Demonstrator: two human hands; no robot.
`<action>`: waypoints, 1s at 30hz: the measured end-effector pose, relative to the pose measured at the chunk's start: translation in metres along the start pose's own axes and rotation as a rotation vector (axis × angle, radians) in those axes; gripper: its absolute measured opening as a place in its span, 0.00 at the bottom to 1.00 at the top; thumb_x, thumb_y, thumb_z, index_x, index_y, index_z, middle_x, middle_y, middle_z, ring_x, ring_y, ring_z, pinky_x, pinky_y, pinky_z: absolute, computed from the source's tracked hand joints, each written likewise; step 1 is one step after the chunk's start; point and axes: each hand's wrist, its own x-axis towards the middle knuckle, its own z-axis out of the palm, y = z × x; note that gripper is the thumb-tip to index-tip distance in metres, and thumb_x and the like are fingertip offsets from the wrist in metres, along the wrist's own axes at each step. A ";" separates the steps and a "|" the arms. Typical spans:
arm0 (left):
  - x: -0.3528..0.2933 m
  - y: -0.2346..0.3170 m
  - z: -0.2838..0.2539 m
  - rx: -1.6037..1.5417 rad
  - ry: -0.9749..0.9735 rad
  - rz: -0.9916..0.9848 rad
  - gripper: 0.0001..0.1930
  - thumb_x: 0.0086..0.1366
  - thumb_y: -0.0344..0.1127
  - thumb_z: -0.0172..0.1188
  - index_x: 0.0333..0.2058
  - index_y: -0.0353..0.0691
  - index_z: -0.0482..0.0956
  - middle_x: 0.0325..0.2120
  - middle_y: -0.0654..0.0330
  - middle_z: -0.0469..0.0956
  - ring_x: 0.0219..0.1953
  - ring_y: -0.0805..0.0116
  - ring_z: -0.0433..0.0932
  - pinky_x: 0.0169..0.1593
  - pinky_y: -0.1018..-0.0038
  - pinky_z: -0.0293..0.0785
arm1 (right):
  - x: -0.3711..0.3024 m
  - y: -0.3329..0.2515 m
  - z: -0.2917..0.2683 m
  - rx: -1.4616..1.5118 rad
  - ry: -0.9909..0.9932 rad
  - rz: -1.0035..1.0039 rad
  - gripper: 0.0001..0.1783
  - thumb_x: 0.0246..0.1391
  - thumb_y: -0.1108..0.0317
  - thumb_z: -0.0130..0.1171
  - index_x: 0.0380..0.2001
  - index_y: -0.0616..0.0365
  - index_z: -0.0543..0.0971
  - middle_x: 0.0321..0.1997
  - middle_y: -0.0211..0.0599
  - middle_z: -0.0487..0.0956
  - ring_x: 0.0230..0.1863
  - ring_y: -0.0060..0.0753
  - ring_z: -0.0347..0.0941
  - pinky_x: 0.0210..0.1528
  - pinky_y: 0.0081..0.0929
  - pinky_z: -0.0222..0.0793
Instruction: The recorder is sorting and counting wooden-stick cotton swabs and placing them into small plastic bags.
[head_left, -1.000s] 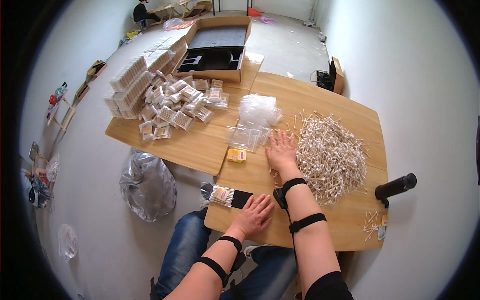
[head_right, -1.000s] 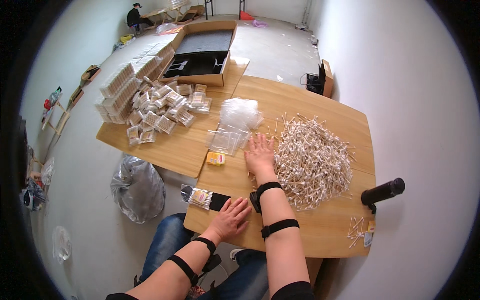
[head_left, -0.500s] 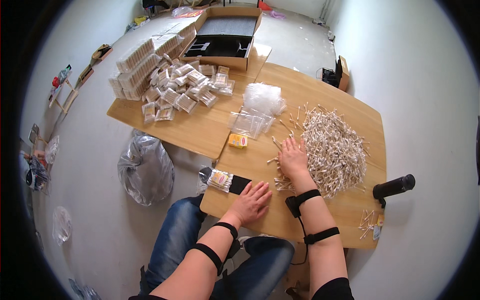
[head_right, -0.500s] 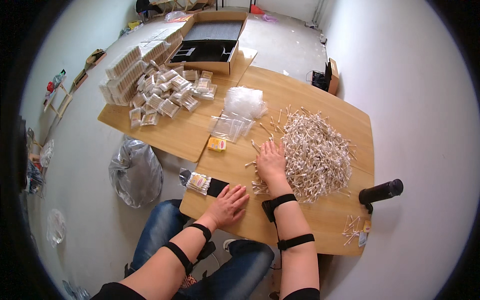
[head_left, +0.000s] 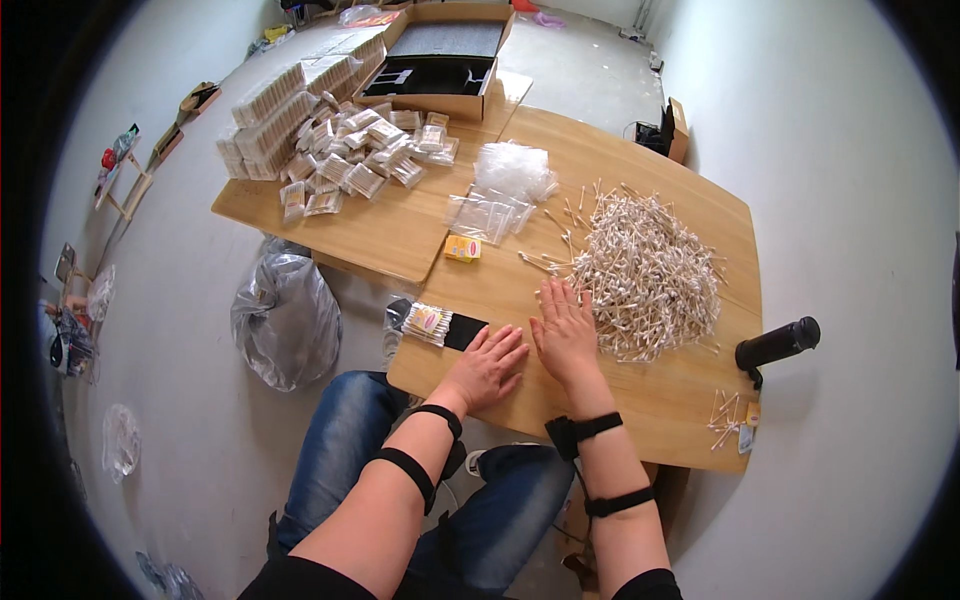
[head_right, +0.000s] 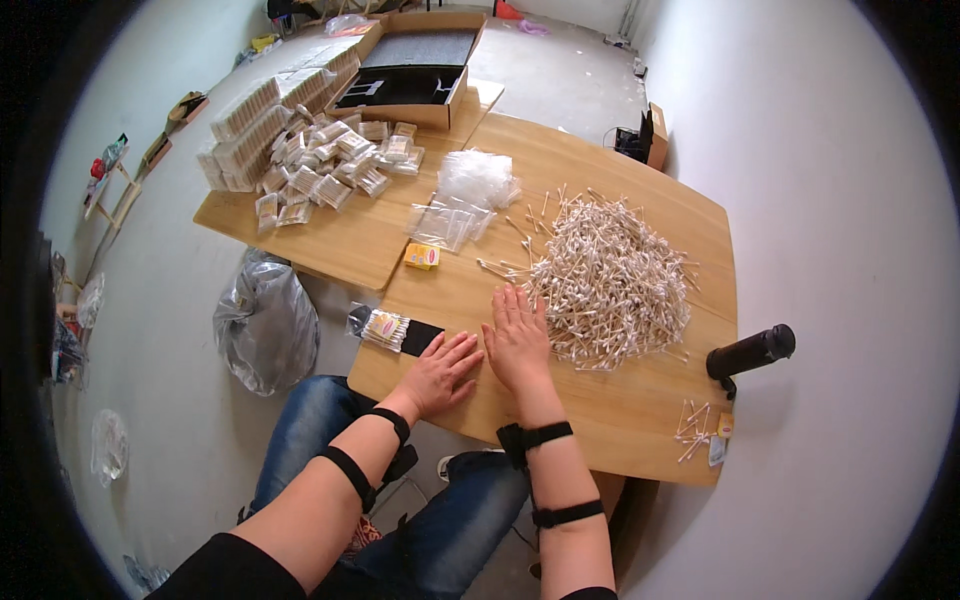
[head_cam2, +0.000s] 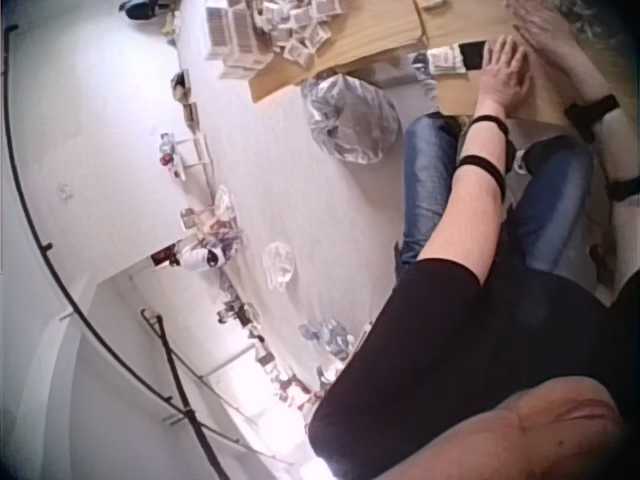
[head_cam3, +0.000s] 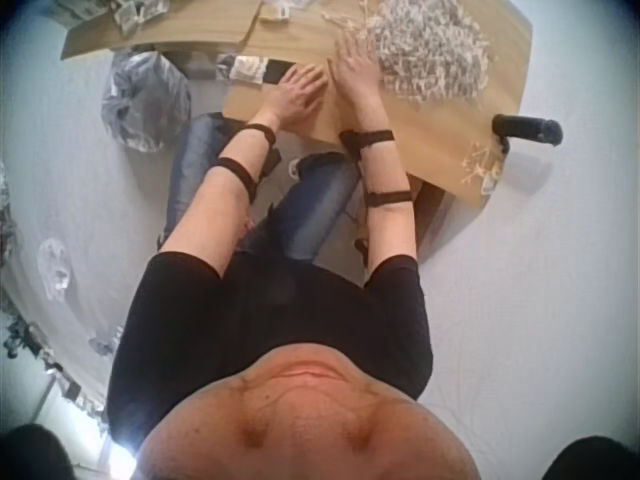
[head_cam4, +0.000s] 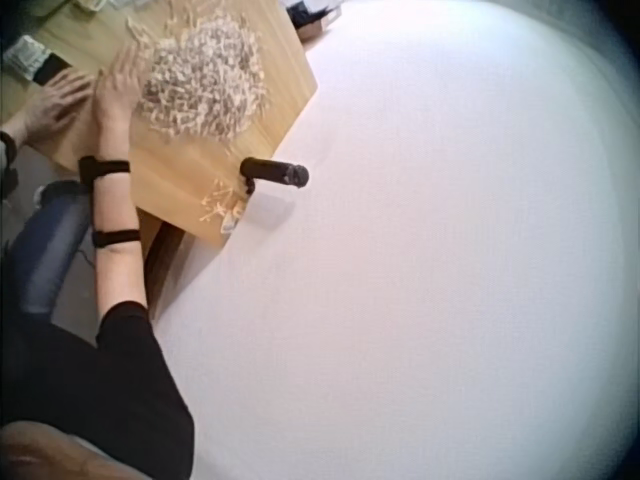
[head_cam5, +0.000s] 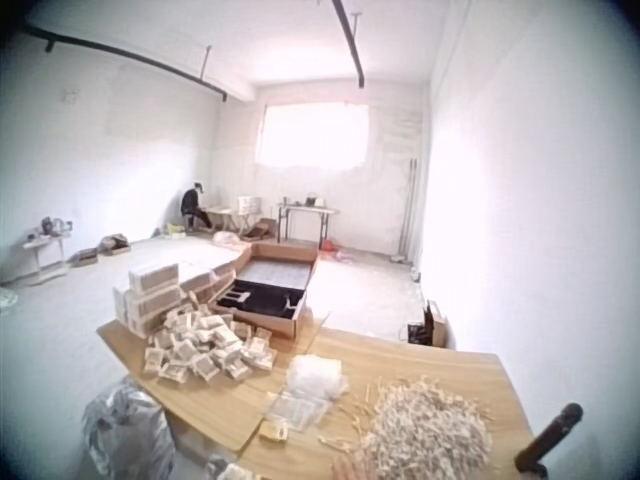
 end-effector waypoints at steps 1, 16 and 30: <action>-0.002 -0.001 -0.001 0.006 0.001 -0.004 0.28 0.66 0.48 0.53 0.62 0.43 0.69 0.66 0.52 0.63 0.70 0.56 0.57 0.72 0.55 0.47 | -0.009 -0.005 -0.009 0.077 0.040 0.053 0.31 0.64 0.54 0.49 0.65 0.60 0.65 0.70 0.45 0.64 0.74 0.43 0.54 0.75 0.50 0.38; 0.001 -0.004 0.006 -0.043 0.053 0.003 0.27 0.66 0.47 0.54 0.62 0.44 0.69 0.67 0.53 0.61 0.70 0.57 0.56 0.72 0.56 0.48 | -0.094 -0.020 0.020 0.072 0.047 0.429 0.34 0.62 0.56 0.52 0.67 0.59 0.62 0.72 0.48 0.60 0.73 0.49 0.53 0.72 0.55 0.45; -0.002 -0.015 0.025 -0.222 0.210 0.023 0.26 0.65 0.38 0.54 0.61 0.39 0.67 0.65 0.50 0.64 0.68 0.54 0.60 0.71 0.56 0.52 | -0.075 -0.099 0.022 0.094 0.058 0.583 0.28 0.57 0.64 0.57 0.61 0.55 0.68 0.66 0.43 0.67 0.71 0.48 0.57 0.71 0.59 0.46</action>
